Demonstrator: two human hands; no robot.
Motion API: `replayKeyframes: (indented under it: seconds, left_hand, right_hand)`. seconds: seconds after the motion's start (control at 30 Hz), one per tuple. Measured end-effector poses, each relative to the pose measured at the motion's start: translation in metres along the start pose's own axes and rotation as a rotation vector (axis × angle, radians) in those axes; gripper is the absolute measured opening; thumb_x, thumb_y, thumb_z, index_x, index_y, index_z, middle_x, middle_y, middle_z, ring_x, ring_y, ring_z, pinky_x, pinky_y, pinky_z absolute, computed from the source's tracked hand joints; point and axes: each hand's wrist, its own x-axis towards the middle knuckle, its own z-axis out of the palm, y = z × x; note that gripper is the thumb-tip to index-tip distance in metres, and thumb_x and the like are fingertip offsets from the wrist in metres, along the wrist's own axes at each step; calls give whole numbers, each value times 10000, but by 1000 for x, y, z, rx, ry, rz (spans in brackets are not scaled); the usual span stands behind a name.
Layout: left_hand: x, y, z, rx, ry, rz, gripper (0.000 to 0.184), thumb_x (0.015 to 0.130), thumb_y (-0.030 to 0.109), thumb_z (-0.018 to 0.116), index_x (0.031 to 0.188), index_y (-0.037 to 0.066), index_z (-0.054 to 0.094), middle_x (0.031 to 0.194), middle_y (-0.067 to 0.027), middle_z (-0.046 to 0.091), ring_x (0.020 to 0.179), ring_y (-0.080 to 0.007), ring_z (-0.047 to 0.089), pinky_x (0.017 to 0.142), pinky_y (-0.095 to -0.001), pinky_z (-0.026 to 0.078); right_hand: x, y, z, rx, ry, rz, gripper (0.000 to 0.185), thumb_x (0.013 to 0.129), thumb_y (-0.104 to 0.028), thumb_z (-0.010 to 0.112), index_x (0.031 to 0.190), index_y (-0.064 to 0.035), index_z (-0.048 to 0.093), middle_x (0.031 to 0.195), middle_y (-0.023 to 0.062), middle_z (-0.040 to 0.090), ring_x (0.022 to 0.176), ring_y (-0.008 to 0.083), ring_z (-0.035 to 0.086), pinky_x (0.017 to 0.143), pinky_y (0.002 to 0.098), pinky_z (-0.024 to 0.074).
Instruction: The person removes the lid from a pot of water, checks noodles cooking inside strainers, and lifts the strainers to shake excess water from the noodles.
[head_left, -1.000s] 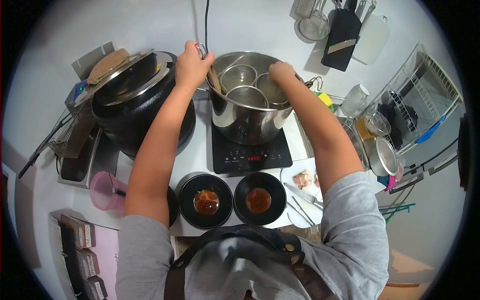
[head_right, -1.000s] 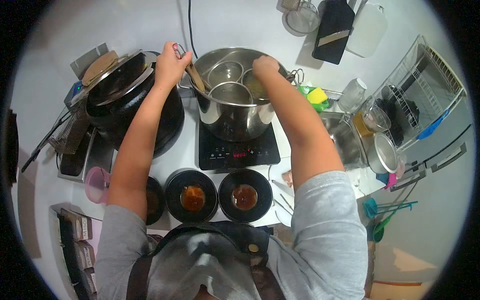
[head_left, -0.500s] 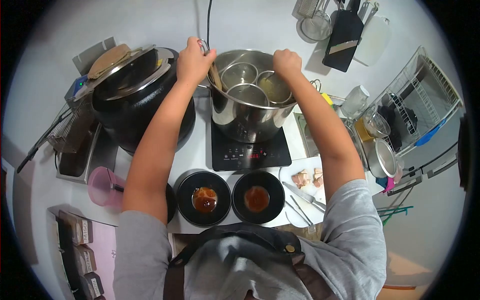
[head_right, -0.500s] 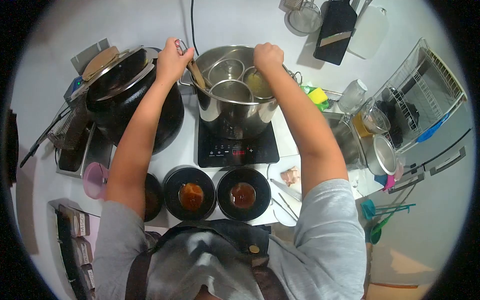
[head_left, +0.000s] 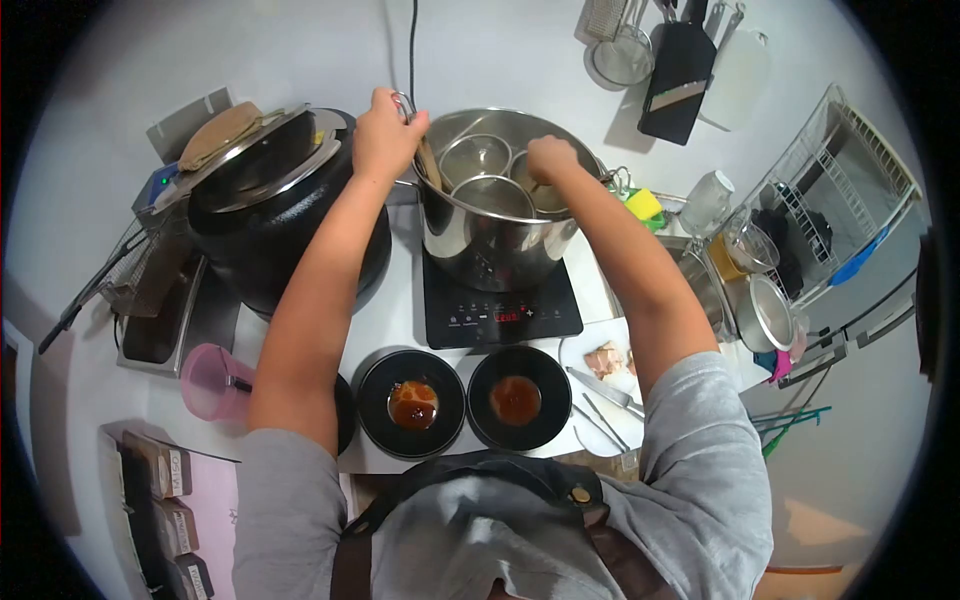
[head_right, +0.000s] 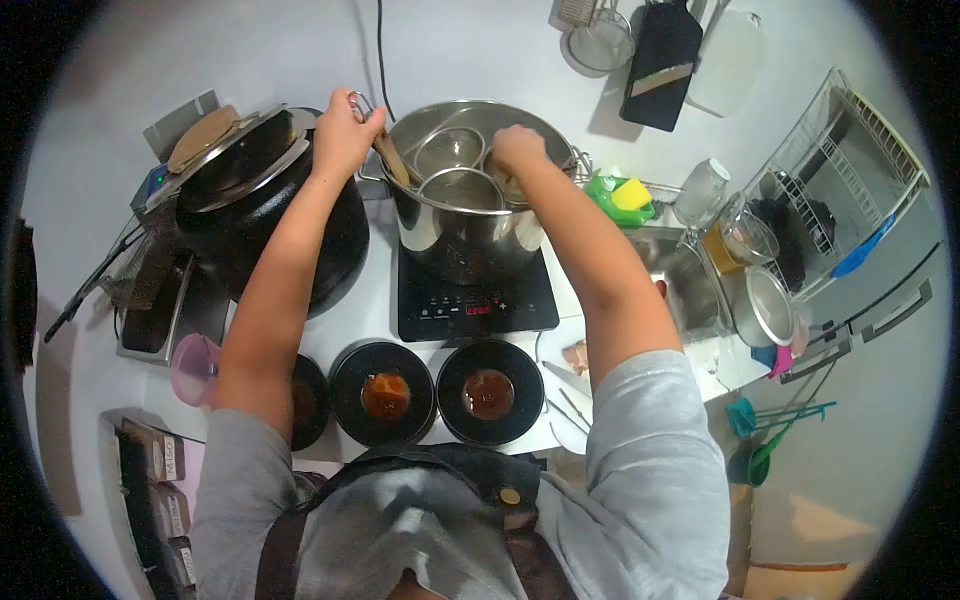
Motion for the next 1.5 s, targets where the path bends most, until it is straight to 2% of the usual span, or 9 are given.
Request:
replayKeyframes:
  seconds: [0.37,0.6,0.7,0.8,0.9,1.1,1.2,1.37,1.5]
  left_hand:
    - [-3,-1,3,29,62,50,498,780,353,698,1041,-19,494,755,-156,641,720,-331,645,674,-401,499]
    - [-13,1,-10,-87,210,146,680,811,413,662,1231,-46,388,1117,-278,567,1072,-399,557,895,-438,443]
    - [-43,18,-33,-220,365,236,646,786,294,662,1250,-59,383,1199,-290,507,1127,-421,483,949,-459,404]
    - [-103,29,-59,-482,249,307,172,860,61,528,989,16,632,833,-122,675,752,-246,670,688,-339,521]
    - [-189,27,-82,-624,-18,352,196,789,-56,499,863,25,662,792,-94,681,623,-147,645,571,-275,497]
    - [-327,-10,-107,-692,-556,60,107,830,46,612,920,44,671,782,-53,694,626,-104,624,582,-234,490]
    - [-362,-32,-131,-658,-597,-151,113,843,94,657,940,42,680,767,-39,695,612,-65,602,579,-225,488]
    - [-406,-66,-164,-522,-478,-275,133,827,95,680,928,10,675,754,-64,687,628,-69,615,609,-224,499]
    - [-424,-81,-184,-529,-521,-420,128,835,80,661,935,3,680,768,-52,695,636,-57,608,604,-225,497]
  right_hand:
    - [10,18,19,-18,-22,-21,282,820,-101,577,1081,-34,660,1194,198,599,1083,347,602,888,427,506]
    - [-41,-13,-67,-388,361,-137,154,819,-126,577,851,-121,728,911,101,708,835,261,697,680,366,554]
    - [-52,-9,-63,-469,181,-191,154,815,-128,582,859,-119,730,901,110,708,847,258,697,698,364,554]
    - [-68,-7,-90,-508,385,-154,187,833,-129,540,855,-87,721,882,146,699,797,296,699,646,415,557]
    - [-129,-33,-165,-261,703,-140,144,825,-112,518,768,-86,648,784,170,665,733,356,667,606,448,528]
    - [-192,-203,-184,591,699,-930,136,778,-94,622,893,-75,691,742,130,658,694,305,635,640,367,495]
    - [-200,-324,-145,318,517,-1135,120,700,-81,612,787,-68,694,750,158,665,754,324,659,625,425,537]
    - [-194,-465,-37,314,280,-1207,68,724,-140,638,744,-138,703,794,62,686,786,229,669,657,415,452]
    - [-195,-482,-28,512,706,-1199,62,702,-202,641,736,-165,678,762,-1,656,758,224,621,698,427,394]
